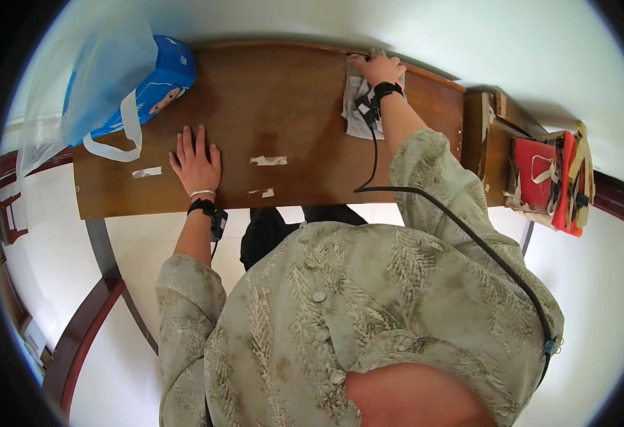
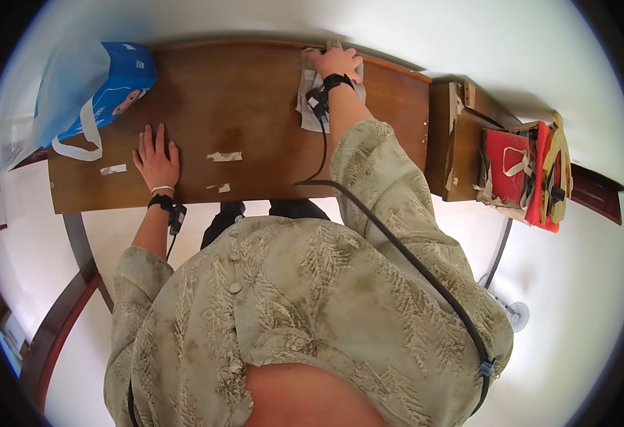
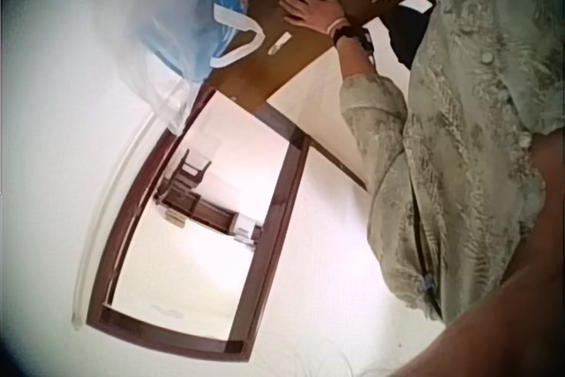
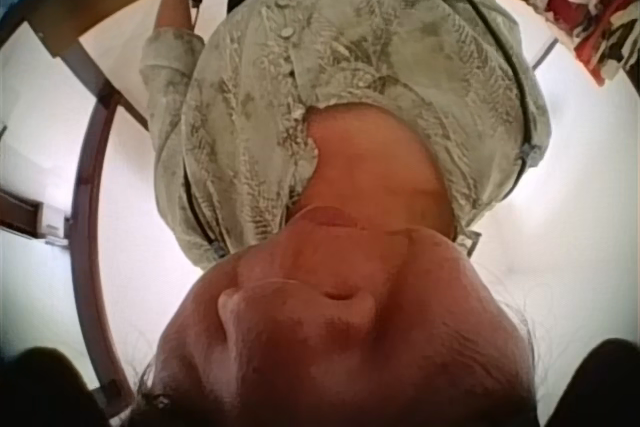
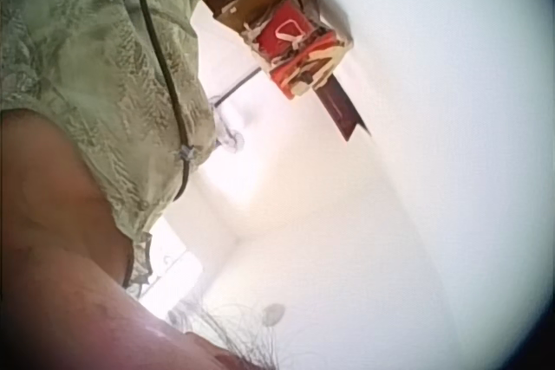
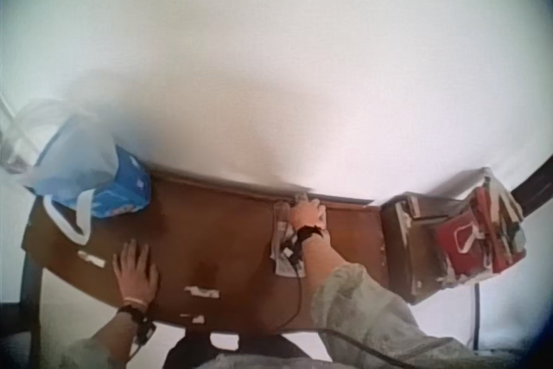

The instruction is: Wiping down a wooden desk, the inside of a shelf, a glass cabinet door, and items on top of the cabinet with a rag.

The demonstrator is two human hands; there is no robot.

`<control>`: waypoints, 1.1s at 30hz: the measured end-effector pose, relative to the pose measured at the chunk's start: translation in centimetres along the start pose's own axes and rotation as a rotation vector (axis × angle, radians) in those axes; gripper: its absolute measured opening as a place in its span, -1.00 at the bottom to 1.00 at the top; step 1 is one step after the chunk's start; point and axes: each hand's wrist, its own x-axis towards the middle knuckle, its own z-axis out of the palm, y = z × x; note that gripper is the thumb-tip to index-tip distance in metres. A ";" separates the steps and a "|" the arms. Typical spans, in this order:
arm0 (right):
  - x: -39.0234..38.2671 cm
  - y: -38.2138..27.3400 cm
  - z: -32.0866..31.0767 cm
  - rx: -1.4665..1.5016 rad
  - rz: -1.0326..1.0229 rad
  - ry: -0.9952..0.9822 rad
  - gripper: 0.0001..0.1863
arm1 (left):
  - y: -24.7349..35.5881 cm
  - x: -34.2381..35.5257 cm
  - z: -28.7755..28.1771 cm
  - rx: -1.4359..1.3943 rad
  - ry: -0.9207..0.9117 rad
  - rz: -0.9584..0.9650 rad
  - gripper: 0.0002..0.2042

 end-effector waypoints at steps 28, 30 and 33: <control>-0.3 1.4 -0.4 -0.061 -0.127 -0.032 -0.37 | 0.0 0.2 -0.1 0.010 0.007 0.006 -0.52; 0.1 1.5 -0.1 -0.063 -0.124 -0.022 -0.36 | 0.2 0.2 -0.2 0.005 0.007 0.005 -0.53; 0.4 1.2 0.2 -0.085 -0.115 -0.019 -0.35 | 0.1 0.3 0.0 0.004 0.010 0.010 -0.53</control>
